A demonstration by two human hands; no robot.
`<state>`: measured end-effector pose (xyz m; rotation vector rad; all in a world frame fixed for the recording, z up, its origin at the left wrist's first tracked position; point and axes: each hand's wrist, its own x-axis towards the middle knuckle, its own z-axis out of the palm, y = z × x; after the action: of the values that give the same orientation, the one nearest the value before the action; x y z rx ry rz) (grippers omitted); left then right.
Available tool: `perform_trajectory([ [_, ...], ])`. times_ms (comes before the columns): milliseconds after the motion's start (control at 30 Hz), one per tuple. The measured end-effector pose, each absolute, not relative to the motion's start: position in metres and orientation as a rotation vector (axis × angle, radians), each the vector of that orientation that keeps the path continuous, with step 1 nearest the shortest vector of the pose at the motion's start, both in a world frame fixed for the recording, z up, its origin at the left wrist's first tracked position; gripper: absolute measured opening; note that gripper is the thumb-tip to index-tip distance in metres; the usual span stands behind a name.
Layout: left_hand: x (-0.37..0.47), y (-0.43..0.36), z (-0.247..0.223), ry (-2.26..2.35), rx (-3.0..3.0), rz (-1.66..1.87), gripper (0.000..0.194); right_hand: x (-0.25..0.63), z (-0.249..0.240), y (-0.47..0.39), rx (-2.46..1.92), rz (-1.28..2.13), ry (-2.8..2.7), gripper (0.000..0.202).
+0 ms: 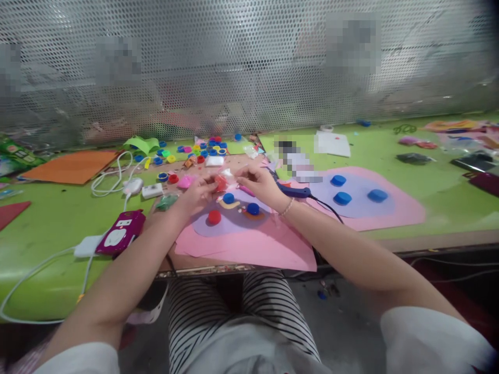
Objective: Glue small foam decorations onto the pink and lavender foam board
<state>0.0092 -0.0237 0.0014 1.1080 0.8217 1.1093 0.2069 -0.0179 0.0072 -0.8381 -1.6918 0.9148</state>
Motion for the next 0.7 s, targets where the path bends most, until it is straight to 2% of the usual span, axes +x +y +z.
perform_trajectory([
  [500, 0.0083, -0.0246, 0.0001, 0.638, 1.118, 1.016, 0.033, 0.2057, 0.0072, -0.0252, -0.709, 0.481, -1.912, 0.005],
  [700, 0.0117, -0.0281, 0.0011, 0.686, 1.141, 1.021, 0.032, 0.2045, 0.0076, -0.0272, -0.788, 0.452, -1.958, 0.005],
])
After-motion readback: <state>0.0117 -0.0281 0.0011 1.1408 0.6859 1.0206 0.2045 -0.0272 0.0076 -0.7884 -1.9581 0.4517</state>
